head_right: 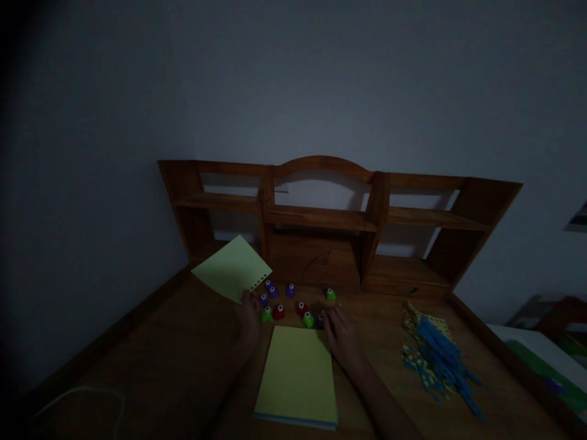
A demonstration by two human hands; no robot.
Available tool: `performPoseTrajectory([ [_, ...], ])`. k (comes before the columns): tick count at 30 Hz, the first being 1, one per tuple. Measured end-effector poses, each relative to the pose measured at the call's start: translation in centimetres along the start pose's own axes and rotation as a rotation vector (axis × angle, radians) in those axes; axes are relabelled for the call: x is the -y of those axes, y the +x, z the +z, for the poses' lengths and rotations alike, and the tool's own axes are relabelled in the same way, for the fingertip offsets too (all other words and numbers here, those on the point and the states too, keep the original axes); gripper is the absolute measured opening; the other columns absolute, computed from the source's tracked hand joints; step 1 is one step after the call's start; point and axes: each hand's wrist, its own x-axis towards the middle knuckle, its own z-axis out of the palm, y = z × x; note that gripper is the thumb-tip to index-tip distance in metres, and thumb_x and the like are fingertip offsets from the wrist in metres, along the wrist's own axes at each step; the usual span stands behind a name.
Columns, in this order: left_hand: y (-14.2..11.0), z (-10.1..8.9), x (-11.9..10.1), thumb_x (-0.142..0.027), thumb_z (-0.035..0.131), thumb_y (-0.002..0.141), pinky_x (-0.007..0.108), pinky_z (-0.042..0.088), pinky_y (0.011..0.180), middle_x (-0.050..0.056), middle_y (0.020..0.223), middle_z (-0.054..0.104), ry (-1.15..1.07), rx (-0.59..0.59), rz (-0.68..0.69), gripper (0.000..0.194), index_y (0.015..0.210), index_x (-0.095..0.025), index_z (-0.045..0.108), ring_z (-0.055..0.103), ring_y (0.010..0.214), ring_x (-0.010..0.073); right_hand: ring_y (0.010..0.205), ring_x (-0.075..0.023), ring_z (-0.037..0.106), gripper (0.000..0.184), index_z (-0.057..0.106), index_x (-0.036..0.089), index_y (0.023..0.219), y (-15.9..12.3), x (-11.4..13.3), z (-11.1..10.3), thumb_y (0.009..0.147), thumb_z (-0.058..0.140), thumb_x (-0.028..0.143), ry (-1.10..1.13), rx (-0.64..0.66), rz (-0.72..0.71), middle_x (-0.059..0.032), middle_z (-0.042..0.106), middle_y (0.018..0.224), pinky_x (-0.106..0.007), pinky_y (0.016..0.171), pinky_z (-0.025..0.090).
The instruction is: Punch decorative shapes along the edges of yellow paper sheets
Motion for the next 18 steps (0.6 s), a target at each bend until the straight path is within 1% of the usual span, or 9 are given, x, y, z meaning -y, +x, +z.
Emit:
performPoseTrajectory([
  [3, 0.17, -0.03, 0.18, -0.053, 0.052, 0.080, 0.020, 0.022, 0.040, -0.008, 0.044, 0.034, -0.002, -0.032, 0.078, 0.042, 0.061, -0.018, 0.042, 0.030, 0.037, 0.0059, 0.086, -0.0239, 0.058, 0.020, 0.057, 0.019, 0.100, -0.15, -0.34, 0.49, 0.097, 0.038, 0.024, -0.008, -0.006, -0.011, -0.0086, 0.060, 0.093, -0.038, 0.079, 0.047],
  [4, 0.22, -0.02, 0.21, -0.053, 0.052, 0.080, 0.020, 0.022, 0.039, -0.008, 0.043, 0.033, 0.001, -0.032, 0.083, 0.042, 0.060, -0.018, 0.042, 0.030, 0.037, 0.0060, 0.085, -0.0237, 0.058, 0.020, 0.057, 0.019, 0.100, -0.16, -0.44, 0.64, 0.097, 0.038, 0.024, -0.008, -0.010, -0.018, -0.0086, 0.059, 0.093, -0.038, 0.079, 0.047],
  [7, 0.38, 0.03, 0.33, -0.052, 0.051, 0.081, 0.019, 0.022, 0.038, -0.008, 0.042, 0.033, -0.006, -0.042, 0.078, 0.041, 0.060, -0.018, 0.043, 0.030, 0.036, 0.0060, 0.085, -0.0237, 0.058, 0.019, 0.057, 0.019, 0.101, -0.07, -0.57, 0.84, 0.097, 0.039, 0.023, -0.012, -0.025, -0.039, -0.0087, 0.059, 0.093, -0.039, 0.079, 0.047],
  [12, 0.63, 0.06, 0.58, -0.052, 0.054, 0.078, 0.018, 0.019, 0.038, -0.009, 0.043, 0.032, -0.045, -0.038, 0.066, 0.039, 0.063, -0.017, 0.047, 0.029, 0.035, 0.0056, 0.085, -0.0238, 0.058, 0.019, 0.057, 0.021, 0.099, 0.13, -0.39, 0.70, 0.096, 0.039, 0.022, -0.005, -0.008, -0.041, -0.0083, 0.059, 0.091, -0.038, 0.079, 0.048],
  [16, 0.54, 0.15, 0.45, -0.050, 0.055, 0.078, 0.018, 0.021, 0.038, -0.009, 0.043, 0.033, -0.049, -0.045, 0.049, 0.039, 0.062, -0.017, 0.045, 0.030, 0.036, 0.0056, 0.087, -0.0245, 0.058, 0.018, 0.057, 0.019, 0.099, 0.12, -0.38, 0.82, 0.096, 0.040, 0.023, -0.019, -0.022, -0.043, -0.0086, 0.060, 0.092, -0.040, 0.081, 0.048],
  [18, 0.42, 0.19, 0.31, -0.050, 0.054, 0.079, 0.018, 0.022, 0.038, -0.009, 0.043, 0.033, -0.044, -0.046, 0.064, 0.038, 0.061, -0.017, 0.045, 0.030, 0.035, 0.0058, 0.087, -0.0246, 0.058, 0.018, 0.057, 0.019, 0.099, 0.11, -0.39, 0.88, 0.096, 0.040, 0.024, -0.028, -0.016, -0.041, -0.0086, 0.060, 0.092, -0.040, 0.080, 0.048],
])
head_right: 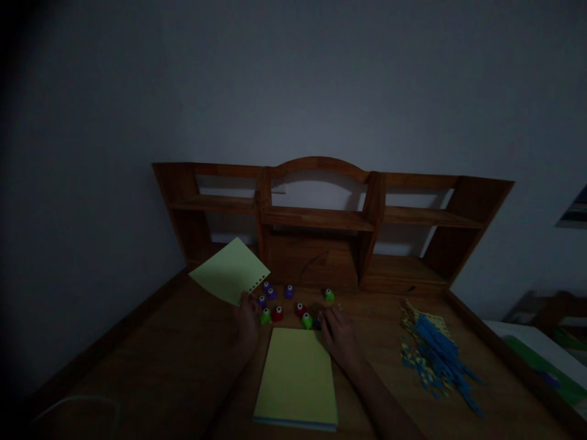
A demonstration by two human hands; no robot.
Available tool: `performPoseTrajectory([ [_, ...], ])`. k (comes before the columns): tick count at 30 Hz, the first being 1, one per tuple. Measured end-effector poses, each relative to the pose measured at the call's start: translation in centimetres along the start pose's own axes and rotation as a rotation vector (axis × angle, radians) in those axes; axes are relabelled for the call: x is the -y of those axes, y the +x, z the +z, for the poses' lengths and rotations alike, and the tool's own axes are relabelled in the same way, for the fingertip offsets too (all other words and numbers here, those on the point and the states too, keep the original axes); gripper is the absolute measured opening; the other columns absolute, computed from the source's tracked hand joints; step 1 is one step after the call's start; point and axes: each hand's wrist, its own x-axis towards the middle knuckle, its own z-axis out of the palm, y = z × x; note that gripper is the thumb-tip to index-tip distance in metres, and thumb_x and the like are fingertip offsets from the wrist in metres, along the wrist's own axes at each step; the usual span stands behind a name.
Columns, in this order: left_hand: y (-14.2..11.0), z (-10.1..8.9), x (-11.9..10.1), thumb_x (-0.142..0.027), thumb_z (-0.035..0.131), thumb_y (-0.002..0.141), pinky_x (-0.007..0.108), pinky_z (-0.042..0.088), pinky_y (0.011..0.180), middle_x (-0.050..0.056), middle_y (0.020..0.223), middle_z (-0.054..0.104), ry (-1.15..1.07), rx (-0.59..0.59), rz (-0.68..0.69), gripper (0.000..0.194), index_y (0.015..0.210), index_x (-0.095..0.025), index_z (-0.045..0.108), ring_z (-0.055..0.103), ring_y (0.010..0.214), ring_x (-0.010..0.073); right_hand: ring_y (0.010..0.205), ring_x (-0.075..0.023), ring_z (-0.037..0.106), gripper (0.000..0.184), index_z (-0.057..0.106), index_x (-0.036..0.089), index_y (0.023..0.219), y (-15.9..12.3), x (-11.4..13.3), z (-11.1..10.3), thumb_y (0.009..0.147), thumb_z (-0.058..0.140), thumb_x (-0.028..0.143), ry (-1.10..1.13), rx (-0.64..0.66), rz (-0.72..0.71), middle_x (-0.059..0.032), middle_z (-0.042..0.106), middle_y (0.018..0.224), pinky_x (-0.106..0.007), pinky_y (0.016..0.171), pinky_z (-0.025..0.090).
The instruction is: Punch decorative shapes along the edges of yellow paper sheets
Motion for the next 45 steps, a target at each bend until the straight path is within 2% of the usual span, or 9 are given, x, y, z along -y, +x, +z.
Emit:
performPoseTrajectory([
  [10, -0.5, 0.1, -0.3, -0.049, 0.054, 0.081, 0.018, 0.022, 0.039, -0.008, 0.043, 0.033, 0.048, 0.019, 0.038, 0.039, 0.060, -0.017, 0.047, 0.030, 0.037, 0.0060, 0.086, -0.0242, 0.058, 0.019, 0.057, 0.019, 0.100, -0.2, 0.1, -0.2, 0.097, 0.039, 0.025, -0.005, 0.029, 0.024, -0.0092, 0.060, 0.093, -0.039, 0.080, 0.048],
  [18, -2.3, 0.7, -1.6, -0.040, 0.058, 0.080, 0.018, 0.026, 0.041, -0.007, 0.045, 0.037, 0.077, 0.186, 0.114, 0.030, 0.063, -0.016, 0.053, 0.034, 0.039, 0.0065, 0.089, -0.0247, 0.059, 0.020, 0.058, 0.019, 0.102, -0.3, -0.2, -0.1, 0.096, 0.039, 0.023, -0.010, 0.004, 0.000, -0.0099, 0.061, 0.096, -0.040, 0.082, 0.049],
  [24, -3.8, 1.1, -2.4, -0.039, 0.054, 0.081, 0.021, 0.034, 0.046, -0.004, 0.043, 0.042, 0.057, 0.435, 0.023, 0.030, 0.064, -0.014, 0.059, 0.040, 0.040, 0.0091, 0.090, -0.0256, 0.060, 0.022, 0.059, 0.020, 0.104, -0.2, 0.1, -0.3, 0.097, 0.039, 0.026, -0.014, -0.010, -0.012, -0.0101, 0.062, 0.096, -0.041, 0.081, 0.050],
  [29, -4.4, 1.3, -3.2, -0.035, 0.056, 0.078, 0.023, 0.034, 0.047, -0.001, 0.044, 0.046, 0.106, 0.678, -0.090, 0.028, 0.061, -0.013, 0.062, 0.044, 0.042, 0.0110, 0.102, -0.0265, 0.058, 0.036, 0.044, 0.018, 0.131, -0.1, 1.1, -0.9, 0.097, 0.040, 0.030, 0.052, -0.043, 0.000, -0.0124, 0.060, 0.113, -0.042, 0.088, 0.048],
  [31, -4.8, 1.4, -3.6, -0.036, 0.057, 0.078, 0.024, 0.035, 0.048, -0.001, 0.045, 0.049, 0.125, 0.761, -0.129, 0.028, 0.062, -0.013, 0.062, 0.045, 0.043, 0.0114, 0.104, -0.0269, 0.057, 0.041, 0.039, 0.018, 0.135, -0.1, 1.4, -1.2, 0.097, 0.042, 0.032, 0.079, -0.055, 0.005, -0.0133, 0.058, 0.118, -0.043, 0.090, 0.047],
  [33, -5.3, 1.4, -3.7, -0.038, 0.058, 0.078, 0.025, 0.036, 0.048, 0.000, 0.046, 0.051, 0.141, 0.825, -0.158, 0.029, 0.065, -0.013, 0.063, 0.045, 0.043, 0.0120, 0.104, -0.0273, 0.057, 0.040, 0.042, 0.018, 0.134, -0.2, 1.8, -1.3, 0.097, 0.042, 0.034, 0.117, -0.063, 0.018, -0.0136, 0.058, 0.119, -0.043, 0.090, 0.046],
  [36, -6.2, 1.5, -3.5, -0.040, 0.063, 0.077, 0.024, 0.035, 0.046, 0.003, 0.055, 0.058, 0.157, 0.867, -0.155, 0.027, 0.071, -0.013, 0.064, 0.046, 0.044, 0.0117, 0.100, -0.0265, 0.059, 0.036, 0.048, 0.019, 0.128, -0.1, 2.4, -1.5, 0.097, 0.039, 0.037, 0.235, -0.074, 0.103, -0.0124, 0.061, 0.113, -0.040, 0.086, 0.048],
  [40, -6.8, 1.3, -2.4, -0.041, 0.066, 0.076, 0.023, 0.033, 0.044, 0.004, 0.056, 0.057, 0.200, 0.945, -0.120, 0.029, 0.071, -0.013, 0.064, 0.043, 0.042, 0.0101, 0.093, -0.0228, 0.060, 0.037, 0.049, 0.018, 0.124, 0.3, 3.3, -1.6, 0.100, 0.031, 0.040, 0.443, -0.159, 0.323, -0.0098, 0.064, 0.106, -0.033, 0.080, 0.048],
  [45, -6.7, 1.2, -1.3, -0.041, 0.066, 0.077, 0.023, 0.034, 0.043, 0.008, 0.069, 0.064, 0.234, 0.950, -0.086, 0.029, 0.078, -0.012, 0.065, 0.044, 0.044, 0.0095, 0.077, -0.0201, 0.059, 0.034, 0.055, 0.019, 0.100, 0.6, 3.2, -1.7, 0.098, 0.034, 0.045, 0.465, -0.195, 0.416, -0.0047, 0.063, 0.084, -0.028, 0.070, 0.046],
])
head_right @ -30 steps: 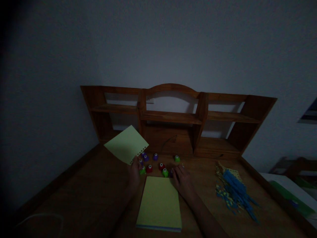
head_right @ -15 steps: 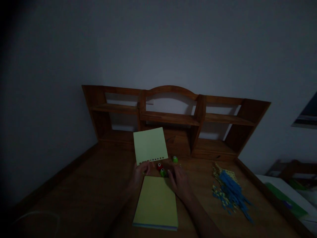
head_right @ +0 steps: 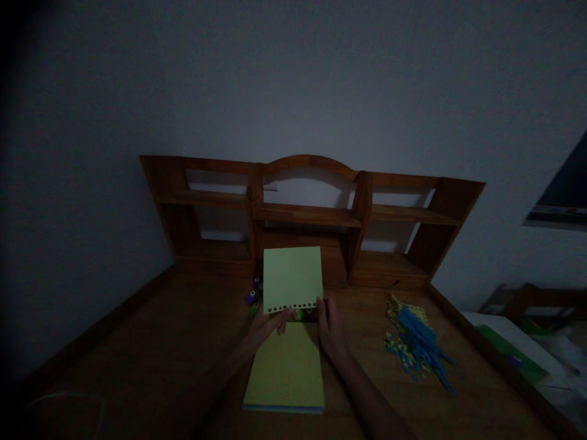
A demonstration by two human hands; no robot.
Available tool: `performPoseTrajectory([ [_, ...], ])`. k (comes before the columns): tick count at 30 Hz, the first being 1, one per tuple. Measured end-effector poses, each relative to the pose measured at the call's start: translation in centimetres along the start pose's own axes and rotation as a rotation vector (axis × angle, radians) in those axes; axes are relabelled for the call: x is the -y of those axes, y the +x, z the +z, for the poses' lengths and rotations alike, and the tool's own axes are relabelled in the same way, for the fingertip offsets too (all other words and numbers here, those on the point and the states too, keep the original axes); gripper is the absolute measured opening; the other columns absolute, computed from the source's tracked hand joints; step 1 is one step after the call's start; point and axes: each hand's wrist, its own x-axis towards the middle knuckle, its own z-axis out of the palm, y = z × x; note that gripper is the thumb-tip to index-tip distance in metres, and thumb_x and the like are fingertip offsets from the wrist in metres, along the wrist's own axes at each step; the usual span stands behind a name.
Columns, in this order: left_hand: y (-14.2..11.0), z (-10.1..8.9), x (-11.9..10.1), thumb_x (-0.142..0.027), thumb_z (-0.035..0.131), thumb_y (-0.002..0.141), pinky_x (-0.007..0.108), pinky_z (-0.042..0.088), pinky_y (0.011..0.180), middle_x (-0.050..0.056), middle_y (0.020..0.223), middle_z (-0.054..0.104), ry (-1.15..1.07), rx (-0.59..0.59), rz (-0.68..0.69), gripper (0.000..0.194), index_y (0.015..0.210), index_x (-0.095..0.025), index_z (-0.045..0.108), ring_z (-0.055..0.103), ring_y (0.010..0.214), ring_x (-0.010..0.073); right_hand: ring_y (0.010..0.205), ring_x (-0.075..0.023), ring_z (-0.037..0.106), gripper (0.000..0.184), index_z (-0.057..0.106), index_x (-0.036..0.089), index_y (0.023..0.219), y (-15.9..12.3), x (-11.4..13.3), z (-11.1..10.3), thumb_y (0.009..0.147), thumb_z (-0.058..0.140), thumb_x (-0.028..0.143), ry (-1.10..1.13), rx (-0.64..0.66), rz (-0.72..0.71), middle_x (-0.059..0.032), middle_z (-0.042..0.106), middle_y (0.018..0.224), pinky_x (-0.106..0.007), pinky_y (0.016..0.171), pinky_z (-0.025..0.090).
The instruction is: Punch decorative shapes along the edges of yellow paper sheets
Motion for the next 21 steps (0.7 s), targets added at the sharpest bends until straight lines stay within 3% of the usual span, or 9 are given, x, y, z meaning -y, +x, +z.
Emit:
performPoseTrajectory([
  [5, 0.3, -0.1, 0.5, -0.040, 0.066, 0.076, 0.023, 0.033, 0.042, 0.009, 0.068, 0.064, 0.032, 0.031, -0.011, 0.029, 0.079, -0.011, 0.067, 0.042, 0.043, 0.0090, 0.067, -0.0172, 0.056, 0.032, 0.054, 0.019, 0.095, 0.0, -0.2, -0.1, 0.098, 0.035, 0.044, -0.024, -0.004, -0.001, -0.0015, 0.061, 0.076, -0.025, 0.061, 0.043],
  [13, -0.4, 0.5, -1.0, -0.036, 0.076, 0.066, 0.022, 0.033, 0.043, 0.002, 0.057, 0.057, 0.002, -0.066, -0.063, 0.026, 0.070, -0.014, 0.062, 0.045, 0.045, 0.0107, 0.067, -0.0177, 0.055, 0.032, 0.054, 0.019, 0.094, -0.1, -0.1, 0.2, 0.098, 0.035, 0.045, -0.001, 0.006, 0.002, -0.0018, 0.059, 0.075, -0.026, 0.060, 0.042],
  [16, -0.4, 0.4, -1.5, -0.045, 0.068, 0.073, 0.023, 0.036, 0.047, 0.001, 0.052, 0.055, -0.057, -0.082, -0.062, 0.032, 0.072, -0.014, 0.063, 0.046, 0.045, 0.0111, 0.064, -0.0175, 0.053, 0.032, 0.054, 0.019, 0.092, -0.2, -0.1, 0.2, 0.098, 0.035, 0.044, 0.001, 0.014, -0.001, -0.0010, 0.057, 0.071, -0.026, 0.058, 0.040],
  [21, 0.3, -0.2, -1.0, -0.062, 0.051, 0.080, 0.026, 0.037, 0.042, 0.007, 0.063, 0.063, -0.276, -0.122, -0.086, 0.053, 0.083, -0.011, 0.063, 0.047, 0.040, 0.0120, 0.066, -0.0185, 0.054, 0.035, 0.055, 0.019, 0.092, -0.3, 0.0, 0.3, 0.098, 0.033, 0.046, 0.016, -0.011, 0.013, -0.0028, 0.059, 0.074, -0.027, 0.059, 0.042],
])
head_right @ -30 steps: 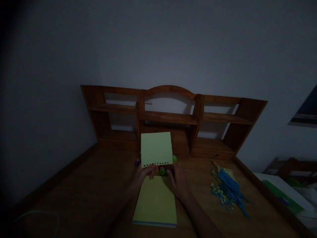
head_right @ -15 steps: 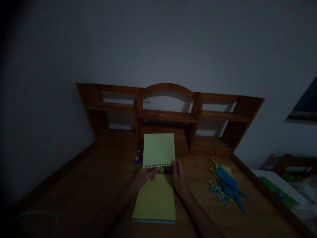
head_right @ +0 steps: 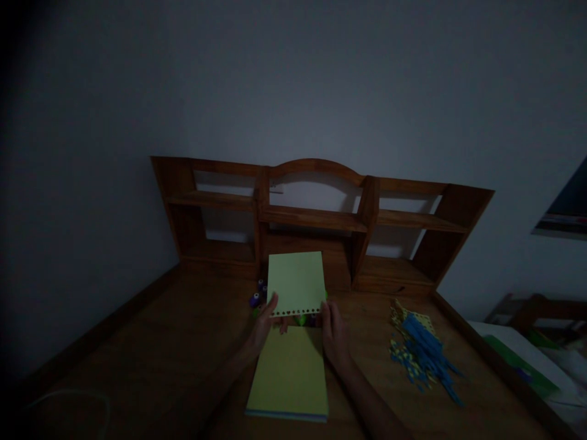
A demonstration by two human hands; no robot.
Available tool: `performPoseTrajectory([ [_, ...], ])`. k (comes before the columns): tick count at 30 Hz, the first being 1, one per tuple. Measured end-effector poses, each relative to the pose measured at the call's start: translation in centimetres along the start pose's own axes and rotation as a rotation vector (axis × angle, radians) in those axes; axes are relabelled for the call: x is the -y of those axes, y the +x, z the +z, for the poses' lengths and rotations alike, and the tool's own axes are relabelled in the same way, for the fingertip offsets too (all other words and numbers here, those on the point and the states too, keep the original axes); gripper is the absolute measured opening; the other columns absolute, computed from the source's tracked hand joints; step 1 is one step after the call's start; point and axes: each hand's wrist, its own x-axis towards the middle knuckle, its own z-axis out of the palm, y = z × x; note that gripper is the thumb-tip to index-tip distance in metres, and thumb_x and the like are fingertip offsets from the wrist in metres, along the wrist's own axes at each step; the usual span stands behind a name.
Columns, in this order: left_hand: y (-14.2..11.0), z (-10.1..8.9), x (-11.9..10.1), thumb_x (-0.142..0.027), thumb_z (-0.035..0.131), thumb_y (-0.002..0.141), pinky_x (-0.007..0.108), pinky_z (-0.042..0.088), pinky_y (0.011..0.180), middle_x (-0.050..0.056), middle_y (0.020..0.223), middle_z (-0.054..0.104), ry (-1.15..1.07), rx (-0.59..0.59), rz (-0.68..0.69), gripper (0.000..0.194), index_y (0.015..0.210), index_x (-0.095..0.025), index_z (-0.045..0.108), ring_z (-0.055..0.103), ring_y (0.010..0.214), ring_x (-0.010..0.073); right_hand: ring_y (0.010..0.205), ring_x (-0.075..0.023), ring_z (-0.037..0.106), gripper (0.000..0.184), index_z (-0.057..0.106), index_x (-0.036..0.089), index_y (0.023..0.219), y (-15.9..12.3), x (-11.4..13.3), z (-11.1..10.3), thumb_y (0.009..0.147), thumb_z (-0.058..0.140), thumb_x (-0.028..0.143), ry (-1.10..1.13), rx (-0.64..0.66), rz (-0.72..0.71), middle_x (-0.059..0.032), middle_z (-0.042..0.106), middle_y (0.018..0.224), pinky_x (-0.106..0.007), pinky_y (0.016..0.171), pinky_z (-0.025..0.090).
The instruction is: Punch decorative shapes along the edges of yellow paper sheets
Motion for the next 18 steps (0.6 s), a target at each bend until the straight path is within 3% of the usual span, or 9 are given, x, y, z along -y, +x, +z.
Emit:
performPoseTrajectory([
  [7, 0.44, -0.46, 0.09, -0.061, 0.051, 0.081, 0.024, 0.035, 0.039, 0.007, 0.057, 0.061, 0.018, -0.034, -0.020, 0.053, 0.081, -0.010, 0.062, 0.047, 0.036, 0.0117, 0.064, -0.0186, 0.052, 0.036, 0.054, 0.020, 0.090, 0.01, 0.11, 0.04, 0.098, 0.032, 0.047, 0.009, 0.007, 0.002, -0.0020, 0.057, 0.072, -0.027, 0.057, 0.041],
  [18, 0.40, -0.45, -0.22, -0.066, 0.048, 0.080, 0.023, 0.031, 0.037, 0.011, 0.061, 0.066, 0.005, 0.006, -0.009, 0.059, 0.082, -0.009, 0.063, 0.048, 0.037, 0.0118, 0.061, -0.0177, 0.052, 0.033, 0.054, 0.020, 0.091, 0.15, 0.61, -0.19, 0.098, 0.034, 0.045, 0.003, 0.060, 0.001, -0.0005, 0.055, 0.068, -0.026, 0.056, 0.040],
])
